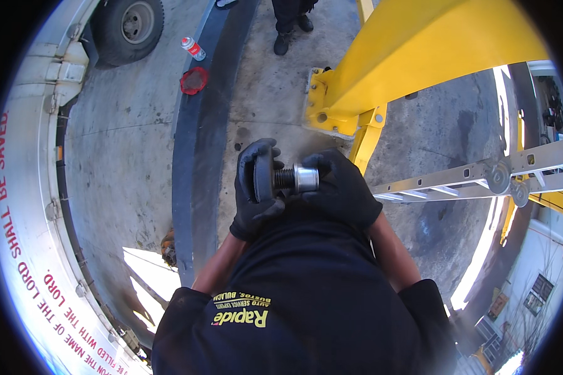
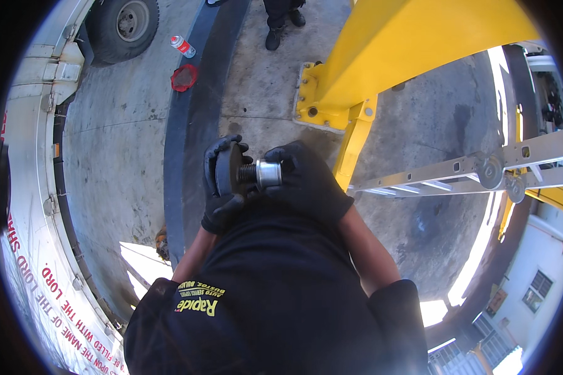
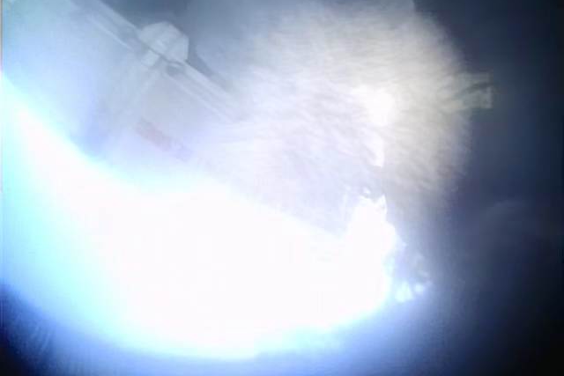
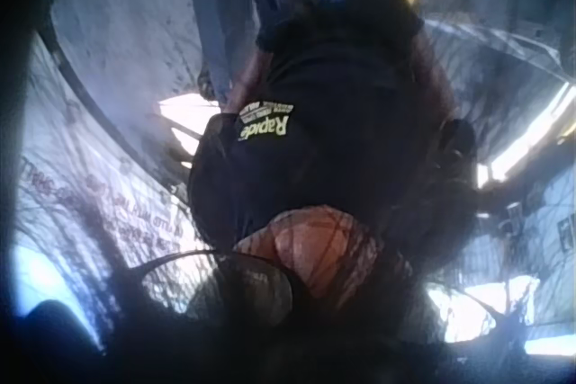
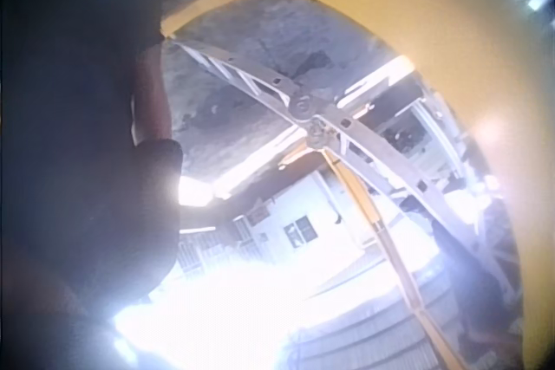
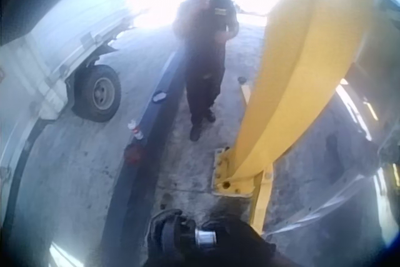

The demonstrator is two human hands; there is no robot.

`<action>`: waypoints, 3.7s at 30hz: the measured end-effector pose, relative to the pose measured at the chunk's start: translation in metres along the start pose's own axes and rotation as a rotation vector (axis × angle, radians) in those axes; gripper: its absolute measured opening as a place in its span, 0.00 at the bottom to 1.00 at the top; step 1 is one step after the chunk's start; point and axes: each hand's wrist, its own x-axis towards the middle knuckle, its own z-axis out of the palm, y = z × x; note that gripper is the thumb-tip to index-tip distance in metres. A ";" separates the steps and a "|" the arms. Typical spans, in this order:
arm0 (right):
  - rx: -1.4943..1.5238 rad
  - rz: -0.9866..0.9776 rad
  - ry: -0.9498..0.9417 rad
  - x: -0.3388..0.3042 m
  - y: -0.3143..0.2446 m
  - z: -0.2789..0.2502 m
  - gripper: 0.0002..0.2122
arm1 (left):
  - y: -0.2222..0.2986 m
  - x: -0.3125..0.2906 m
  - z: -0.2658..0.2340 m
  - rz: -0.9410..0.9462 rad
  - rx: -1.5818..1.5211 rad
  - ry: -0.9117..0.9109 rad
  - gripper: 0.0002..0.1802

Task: The person holds a mechanical part with a threaded shaft and rubber seal, rotates it to inspect surfaces, then applies a red lubricant from a small bottle onto the shaft. The part remains in hand after application.

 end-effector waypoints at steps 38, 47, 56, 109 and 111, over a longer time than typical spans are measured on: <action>1.826 0.609 0.985 0.083 0.339 -0.319 0.37 | -0.042 0.035 0.129 0.309 1.165 0.026 0.39; 1.698 0.558 0.840 0.126 0.387 -0.328 0.28 | -0.044 0.052 0.160 0.083 0.603 0.116 0.48; 1.855 0.336 0.893 0.107 0.393 -0.342 0.10 | -0.023 0.078 0.182 0.132 0.222 0.097 0.57; -0.104 -0.469 0.602 0.052 -0.107 -0.026 0.36 | 0.012 0.019 -0.022 0.372 -0.078 -0.065 0.62; -0.177 -0.523 0.579 0.051 -0.110 -0.028 0.36 | 0.010 0.019 -0.023 0.368 -0.080 -0.065 0.62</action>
